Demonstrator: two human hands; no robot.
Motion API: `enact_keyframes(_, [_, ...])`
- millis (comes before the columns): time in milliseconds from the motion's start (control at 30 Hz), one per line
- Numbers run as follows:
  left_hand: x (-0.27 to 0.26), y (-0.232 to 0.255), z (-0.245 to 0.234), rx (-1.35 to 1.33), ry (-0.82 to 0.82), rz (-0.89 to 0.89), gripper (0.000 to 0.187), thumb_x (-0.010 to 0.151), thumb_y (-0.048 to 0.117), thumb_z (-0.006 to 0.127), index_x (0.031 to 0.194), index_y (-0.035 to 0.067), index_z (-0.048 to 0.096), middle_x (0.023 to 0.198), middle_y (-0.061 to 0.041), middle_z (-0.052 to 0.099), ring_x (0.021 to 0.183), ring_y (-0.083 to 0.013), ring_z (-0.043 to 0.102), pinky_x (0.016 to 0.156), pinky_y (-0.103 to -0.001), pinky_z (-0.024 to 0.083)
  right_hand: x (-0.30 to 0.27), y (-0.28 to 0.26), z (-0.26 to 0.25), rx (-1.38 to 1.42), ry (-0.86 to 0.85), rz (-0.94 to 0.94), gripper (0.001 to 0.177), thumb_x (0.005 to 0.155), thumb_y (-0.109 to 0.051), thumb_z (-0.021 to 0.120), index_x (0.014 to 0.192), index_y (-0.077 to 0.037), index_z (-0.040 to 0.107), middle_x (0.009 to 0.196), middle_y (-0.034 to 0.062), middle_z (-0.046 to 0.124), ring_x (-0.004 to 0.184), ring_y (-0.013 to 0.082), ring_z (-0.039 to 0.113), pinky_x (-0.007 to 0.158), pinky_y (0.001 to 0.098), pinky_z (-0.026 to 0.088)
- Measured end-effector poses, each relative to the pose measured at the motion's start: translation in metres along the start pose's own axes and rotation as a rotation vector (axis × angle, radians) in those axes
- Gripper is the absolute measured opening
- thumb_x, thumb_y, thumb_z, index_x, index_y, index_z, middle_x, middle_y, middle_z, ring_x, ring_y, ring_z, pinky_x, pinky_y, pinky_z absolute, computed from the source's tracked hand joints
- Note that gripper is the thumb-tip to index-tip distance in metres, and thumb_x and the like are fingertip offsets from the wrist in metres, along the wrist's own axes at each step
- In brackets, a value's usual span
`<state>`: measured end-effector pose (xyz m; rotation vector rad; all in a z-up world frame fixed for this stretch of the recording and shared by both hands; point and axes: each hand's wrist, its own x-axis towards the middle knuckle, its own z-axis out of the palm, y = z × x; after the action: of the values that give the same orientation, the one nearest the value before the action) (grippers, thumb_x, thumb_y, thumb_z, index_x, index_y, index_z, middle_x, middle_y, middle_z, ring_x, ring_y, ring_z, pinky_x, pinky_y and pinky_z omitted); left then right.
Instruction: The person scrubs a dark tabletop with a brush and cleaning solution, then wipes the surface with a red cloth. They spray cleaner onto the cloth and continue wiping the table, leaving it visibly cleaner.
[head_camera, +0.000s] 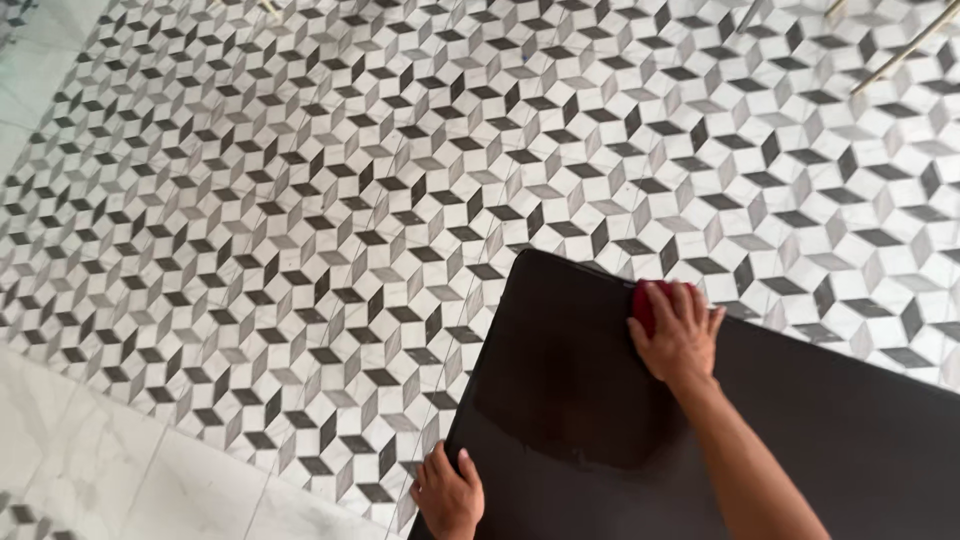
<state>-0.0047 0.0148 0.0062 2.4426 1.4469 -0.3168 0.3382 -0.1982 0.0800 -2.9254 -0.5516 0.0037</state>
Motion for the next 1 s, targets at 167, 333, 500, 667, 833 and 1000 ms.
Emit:
enact_keyframes(167, [0.0, 0.006, -0.007, -0.002, 0.048, 0.04, 0.051, 0.098, 0.049, 0.043, 0.136, 0.015, 0.05, 0.133, -0.003, 0.061, 0.129, -0.0242, 0.053, 0.11, -0.052, 0.036, -0.014, 0.015, 0.005, 0.025, 0.014, 0.013, 0.077, 0.088, -0.057, 0.061, 0.155, -0.026, 0.041, 0.164, 0.0119, 0.029, 0.154, 0.0386, 0.017, 0.118, 0.0712, 0.015])
enact_keyframes(333, [-0.004, 0.007, -0.014, -0.035, 0.027, 0.047, 0.052, 0.1, 0.048, 0.042, 0.138, 0.013, 0.051, 0.134, -0.004, 0.061, 0.129, -0.0234, 0.054, 0.112, -0.048, 0.037, -0.015, 0.014, 0.002, 0.053, 0.011, 0.011, 0.076, 0.089, -0.055, 0.062, 0.155, -0.024, 0.041, 0.164, 0.0136, 0.028, 0.152, 0.041, 0.017, 0.117, 0.0712, 0.014])
enact_keyframes(500, [0.002, 0.01, -0.02, -0.035, 0.017, 0.032, 0.052, 0.101, 0.049, 0.042, 0.138, 0.014, 0.052, 0.137, -0.005, 0.06, 0.132, -0.0254, 0.052, 0.113, -0.049, 0.035, -0.006, 0.012, 0.002, 0.043, 0.029, 0.033, 0.072, 0.091, -0.054, 0.062, 0.155, -0.025, 0.045, 0.164, 0.0128, 0.03, 0.154, 0.0381, 0.02, 0.12, 0.0713, 0.014])
enact_keyframes(667, [0.015, 0.02, -0.026, -0.051, 0.082, 0.057, 0.054, 0.1, 0.05, 0.043, 0.138, 0.013, 0.052, 0.137, -0.007, 0.06, 0.131, -0.0264, 0.051, 0.112, -0.051, 0.034, 0.007, 0.0, 0.002, 0.096, 0.104, 0.045, 0.073, 0.088, -0.05, 0.066, 0.154, -0.026, 0.046, 0.162, 0.0131, 0.032, 0.152, 0.0406, 0.019, 0.116, 0.0733, 0.013])
enact_keyframes(833, [0.006, 0.007, -0.018, -0.079, 0.123, 0.113, 0.053, 0.1, 0.046, 0.043, 0.138, 0.011, 0.053, 0.135, -0.008, 0.062, 0.129, -0.0274, 0.053, 0.108, -0.051, 0.037, -0.041, -0.013, 0.008, 0.063, 0.119, 0.078, 0.07, 0.089, -0.048, 0.068, 0.152, -0.025, 0.048, 0.162, 0.0134, 0.033, 0.153, 0.043, 0.019, 0.116, 0.0735, 0.015])
enact_keyframes(1000, [0.025, 0.007, -0.023, -0.06, 0.099, 0.108, 0.05, 0.105, 0.047, 0.043, 0.138, 0.01, 0.054, 0.134, -0.01, 0.063, 0.129, -0.0305, 0.054, 0.109, -0.05, 0.038, -0.067, -0.042, 0.007, 0.083, 0.121, 0.067, 0.068, 0.092, -0.046, 0.068, 0.154, -0.025, 0.048, 0.162, 0.0129, 0.033, 0.152, 0.0428, 0.02, 0.115, 0.0746, 0.018])
